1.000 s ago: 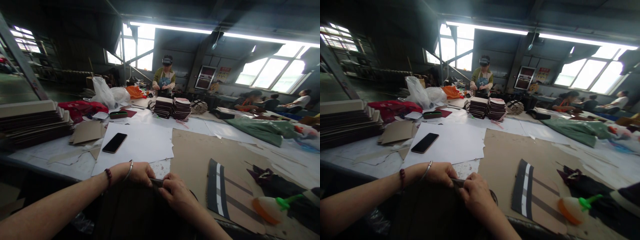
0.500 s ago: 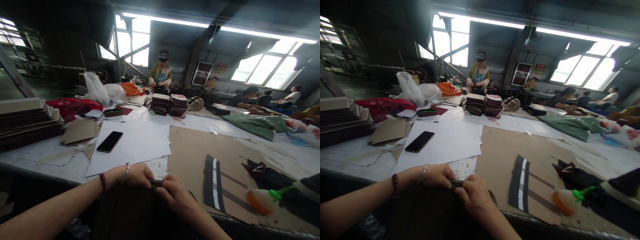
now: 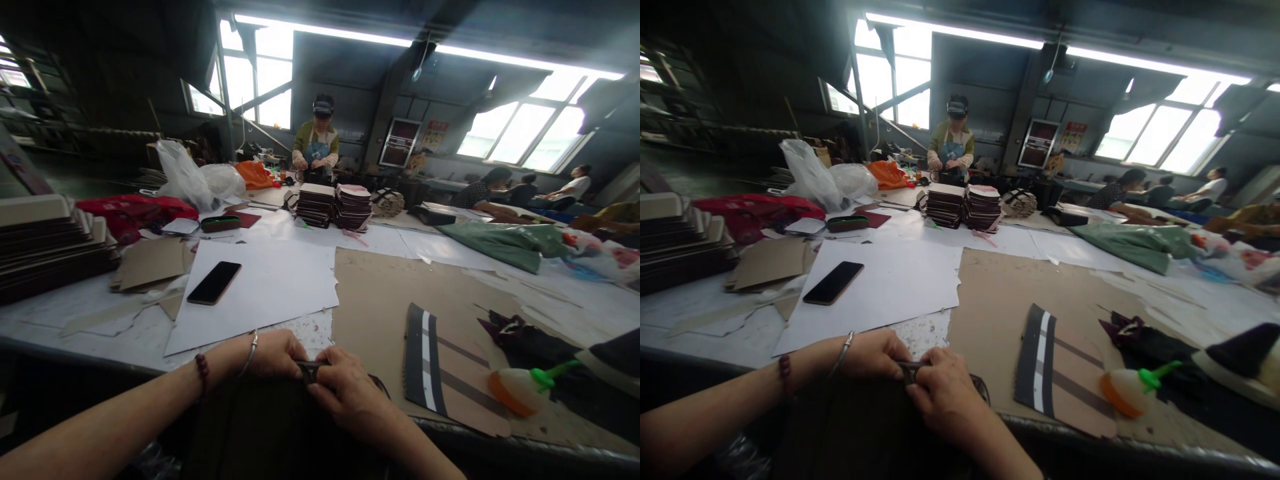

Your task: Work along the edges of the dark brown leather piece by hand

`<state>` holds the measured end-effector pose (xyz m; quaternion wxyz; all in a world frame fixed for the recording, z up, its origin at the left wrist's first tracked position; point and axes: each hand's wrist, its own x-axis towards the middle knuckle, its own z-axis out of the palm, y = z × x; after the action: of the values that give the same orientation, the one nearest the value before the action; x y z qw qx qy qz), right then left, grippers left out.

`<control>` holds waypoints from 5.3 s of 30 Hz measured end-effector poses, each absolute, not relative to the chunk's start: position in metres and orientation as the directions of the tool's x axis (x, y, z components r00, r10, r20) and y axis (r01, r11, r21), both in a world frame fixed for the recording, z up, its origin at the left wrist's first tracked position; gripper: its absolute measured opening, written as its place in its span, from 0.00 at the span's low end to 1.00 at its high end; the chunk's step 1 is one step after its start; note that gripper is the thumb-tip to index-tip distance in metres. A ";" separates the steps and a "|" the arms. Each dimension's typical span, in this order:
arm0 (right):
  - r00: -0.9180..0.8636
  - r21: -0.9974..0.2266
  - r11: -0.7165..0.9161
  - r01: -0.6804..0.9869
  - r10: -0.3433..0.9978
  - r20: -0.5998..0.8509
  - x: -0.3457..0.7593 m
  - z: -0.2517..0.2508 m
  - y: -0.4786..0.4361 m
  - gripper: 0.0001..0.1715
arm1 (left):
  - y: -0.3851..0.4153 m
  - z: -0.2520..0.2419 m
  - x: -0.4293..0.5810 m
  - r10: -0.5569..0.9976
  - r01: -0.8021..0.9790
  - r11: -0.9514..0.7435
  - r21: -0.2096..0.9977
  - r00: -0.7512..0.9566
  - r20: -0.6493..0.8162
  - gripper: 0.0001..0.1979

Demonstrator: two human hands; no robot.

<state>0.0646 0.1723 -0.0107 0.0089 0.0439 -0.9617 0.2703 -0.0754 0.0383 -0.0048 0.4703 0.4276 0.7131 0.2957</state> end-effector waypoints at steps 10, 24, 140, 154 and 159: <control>-0.974 -0.521 0.829 0.203 0.227 -0.018 0.062 -0.014 0.172 0.11 | 0.040 -0.001 -0.072 0.852 0.301 0.524 0.797 -0.175 -0.494 0.07; -0.984 -0.559 0.815 0.154 0.175 -0.016 0.066 -0.023 0.178 0.11 | 0.041 -0.014 -0.068 0.875 0.330 0.481 0.812 -0.134 -0.464 0.25; -0.946 -0.299 0.899 0.321 0.317 -0.063 0.100 -0.027 0.169 0.16 | 0.032 -0.027 -0.035 0.869 0.075 0.494 0.866 -0.015 -0.495 0.18; -0.906 -0.314 0.852 0.420 0.414 -0.087 0.101 -0.030 0.171 0.19 | 0.036 -0.019 -0.026 0.856 0.046 0.517 0.855 -0.041 -0.515 0.22; -0.912 -0.341 0.850 0.400 0.406 -0.059 0.100 -0.029 0.170 0.17 | 0.048 -0.014 -0.025 0.817 0.153 0.576 0.803 -0.076 -0.571 0.22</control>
<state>0.0999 0.1696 -0.0285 0.0075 -0.2095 -0.9619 0.1757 -0.0252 0.0476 -0.0145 0.5769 0.3594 0.6746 0.2879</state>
